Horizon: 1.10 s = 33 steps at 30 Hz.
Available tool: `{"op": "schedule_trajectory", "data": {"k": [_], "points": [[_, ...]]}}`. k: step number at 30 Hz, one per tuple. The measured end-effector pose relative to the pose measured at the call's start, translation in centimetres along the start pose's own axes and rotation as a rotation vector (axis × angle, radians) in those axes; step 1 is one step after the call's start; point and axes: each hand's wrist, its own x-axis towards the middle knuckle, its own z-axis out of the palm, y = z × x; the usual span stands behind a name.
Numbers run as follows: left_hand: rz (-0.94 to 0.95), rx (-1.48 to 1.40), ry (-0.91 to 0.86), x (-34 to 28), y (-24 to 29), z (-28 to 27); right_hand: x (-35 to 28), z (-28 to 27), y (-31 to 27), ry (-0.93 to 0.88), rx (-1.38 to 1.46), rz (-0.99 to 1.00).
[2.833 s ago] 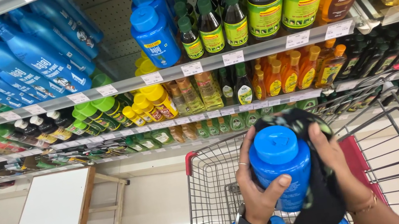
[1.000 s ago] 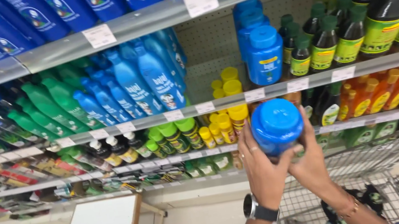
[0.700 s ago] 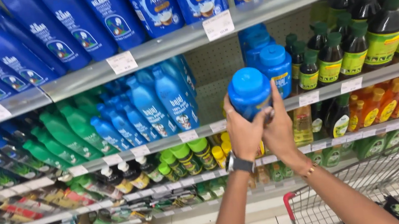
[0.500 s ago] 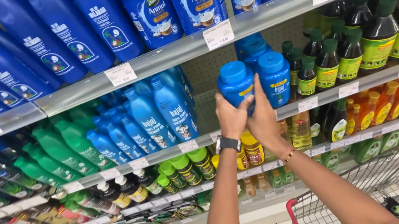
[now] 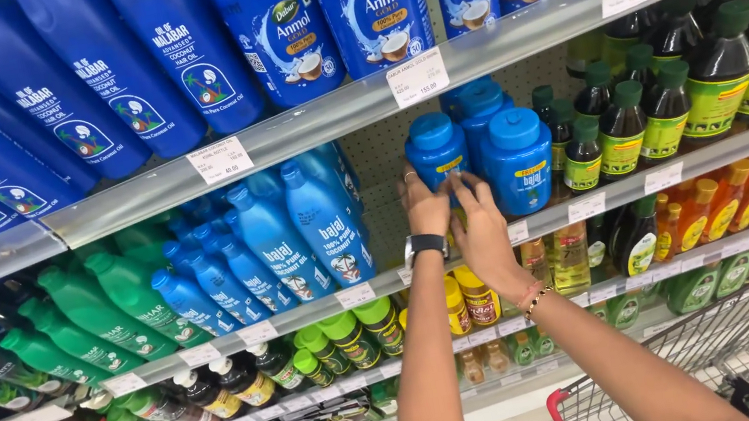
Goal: Selecting and organizing bottles of oil in a shopping cart.
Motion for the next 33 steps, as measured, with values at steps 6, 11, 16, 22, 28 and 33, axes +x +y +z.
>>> {"op": "schedule_trajectory", "data": {"k": [6,11,16,22,28,33], "points": [[-0.055,0.205,0.059,-1.3,4.0,-1.6,0.5,0.4,1.0,-0.087,0.033,0.004],[-0.142,0.213,0.031,-0.8,5.9,-2.0,1.0,0.6,2.1,-0.118,0.004,-0.080],[-0.147,0.180,0.048,-0.3,5.6,-1.5,1.6,1.3,2.9,-0.172,-0.026,-0.048],[-0.097,0.136,0.074,-0.7,4.1,-0.9,1.9,1.3,2.8,-0.213,-0.020,-0.029],[-0.028,0.015,0.051,-7.1,8.1,-5.1,-0.1,-0.8,0.9,-0.196,-0.025,-0.090],[0.169,-0.126,0.074,-14.9,13.4,-7.7,-4.6,-5.3,-0.8,-0.084,0.140,-0.069]]}}
